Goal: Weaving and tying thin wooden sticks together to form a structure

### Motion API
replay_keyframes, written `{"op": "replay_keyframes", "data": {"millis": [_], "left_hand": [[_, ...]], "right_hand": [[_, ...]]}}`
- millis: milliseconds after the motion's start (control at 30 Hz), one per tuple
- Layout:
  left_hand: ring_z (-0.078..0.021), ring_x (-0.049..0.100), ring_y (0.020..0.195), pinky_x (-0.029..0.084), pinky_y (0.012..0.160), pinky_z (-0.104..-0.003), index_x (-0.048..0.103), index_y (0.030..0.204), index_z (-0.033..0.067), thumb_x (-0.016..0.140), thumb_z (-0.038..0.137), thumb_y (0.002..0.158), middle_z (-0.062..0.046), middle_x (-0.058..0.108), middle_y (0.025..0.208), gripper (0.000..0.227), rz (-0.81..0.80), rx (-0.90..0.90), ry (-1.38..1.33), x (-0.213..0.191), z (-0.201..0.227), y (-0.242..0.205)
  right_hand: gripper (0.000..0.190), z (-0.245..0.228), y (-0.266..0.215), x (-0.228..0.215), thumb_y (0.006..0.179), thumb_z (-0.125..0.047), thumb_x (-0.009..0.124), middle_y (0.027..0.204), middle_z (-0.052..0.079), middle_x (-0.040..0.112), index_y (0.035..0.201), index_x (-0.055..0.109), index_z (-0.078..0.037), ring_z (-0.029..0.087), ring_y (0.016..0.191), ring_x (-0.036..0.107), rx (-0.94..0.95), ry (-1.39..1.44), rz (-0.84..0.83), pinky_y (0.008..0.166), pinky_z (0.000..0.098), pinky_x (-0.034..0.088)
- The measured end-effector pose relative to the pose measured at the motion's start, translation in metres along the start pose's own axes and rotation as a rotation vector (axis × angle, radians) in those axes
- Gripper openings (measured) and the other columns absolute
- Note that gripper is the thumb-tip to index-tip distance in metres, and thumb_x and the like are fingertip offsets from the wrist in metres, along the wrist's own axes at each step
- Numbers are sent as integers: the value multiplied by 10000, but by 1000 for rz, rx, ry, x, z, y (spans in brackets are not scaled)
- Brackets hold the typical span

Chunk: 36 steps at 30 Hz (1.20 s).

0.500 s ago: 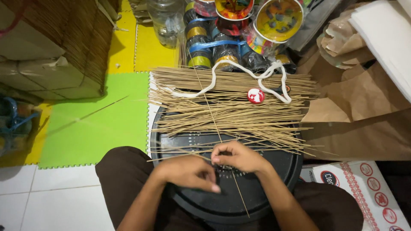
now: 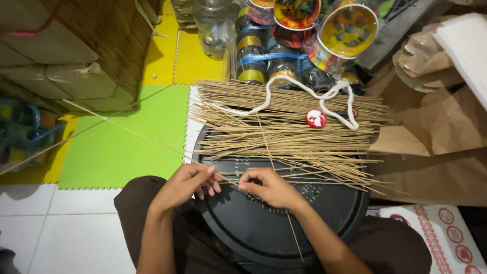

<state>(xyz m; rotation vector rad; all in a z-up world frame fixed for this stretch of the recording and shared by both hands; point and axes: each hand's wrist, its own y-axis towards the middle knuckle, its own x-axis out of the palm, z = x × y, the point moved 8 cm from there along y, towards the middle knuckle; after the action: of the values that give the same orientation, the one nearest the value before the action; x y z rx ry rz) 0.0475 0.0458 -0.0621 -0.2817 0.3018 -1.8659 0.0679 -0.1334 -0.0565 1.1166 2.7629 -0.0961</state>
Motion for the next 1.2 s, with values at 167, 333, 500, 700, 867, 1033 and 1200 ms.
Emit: {"op": "replay_keyframes", "data": {"millis": [167,333,500,700,867,1033,1200], "left_hand": [[-216,753,666,596,481,-273,733,931,-24,511,224,1037,-159,756,757,349,53,61,-3,-13,7,-13],[-219,739,660,608,510,-300,738,896,-8,506,233,1037,-148,741,727,363,73,162,32,-25,17,-13],[-213,723,597,602,514,-300,729,835,17,519,216,1039,-132,724,653,354,131,300,111,-40,40,-3],[-159,590,521,523,520,-289,680,742,56,530,182,1020,-77,632,565,340,86,346,162,-23,83,18],[-159,535,515,473,501,-286,628,672,59,552,160,1014,-86,595,546,365,69,415,159,-10,89,38],[-142,519,503,448,513,-275,678,713,62,531,167,1000,-62,601,546,338,-22,347,201,-2,66,57],[-152,492,561,441,561,-316,688,738,48,556,106,888,-24,564,575,208,-276,299,329,34,61,57]], "right_hand": [[127,-11,9,16,972,-133,682,734,43,662,882,714,-49,143,715,593,55,28,-39,679,312,485],[66,1,7,28,995,-104,628,807,68,702,1008,660,-47,132,584,650,171,261,-108,562,244,515],[268,5,1,12,978,-90,650,811,76,663,1225,603,4,119,645,636,80,348,-76,599,230,487],[186,-37,-11,-18,935,-72,703,660,-33,580,1096,787,-31,66,637,507,118,111,19,605,211,423],[146,-37,-31,-39,920,-101,728,620,-11,574,1016,831,-62,101,646,486,133,-23,82,607,255,427],[129,-39,-50,-54,905,-143,750,613,8,610,984,841,-98,127,643,526,161,-147,24,616,312,474],[99,-62,-62,-70,856,-123,784,624,66,625,919,855,-98,200,605,554,124,-348,-69,620,381,471]]}}
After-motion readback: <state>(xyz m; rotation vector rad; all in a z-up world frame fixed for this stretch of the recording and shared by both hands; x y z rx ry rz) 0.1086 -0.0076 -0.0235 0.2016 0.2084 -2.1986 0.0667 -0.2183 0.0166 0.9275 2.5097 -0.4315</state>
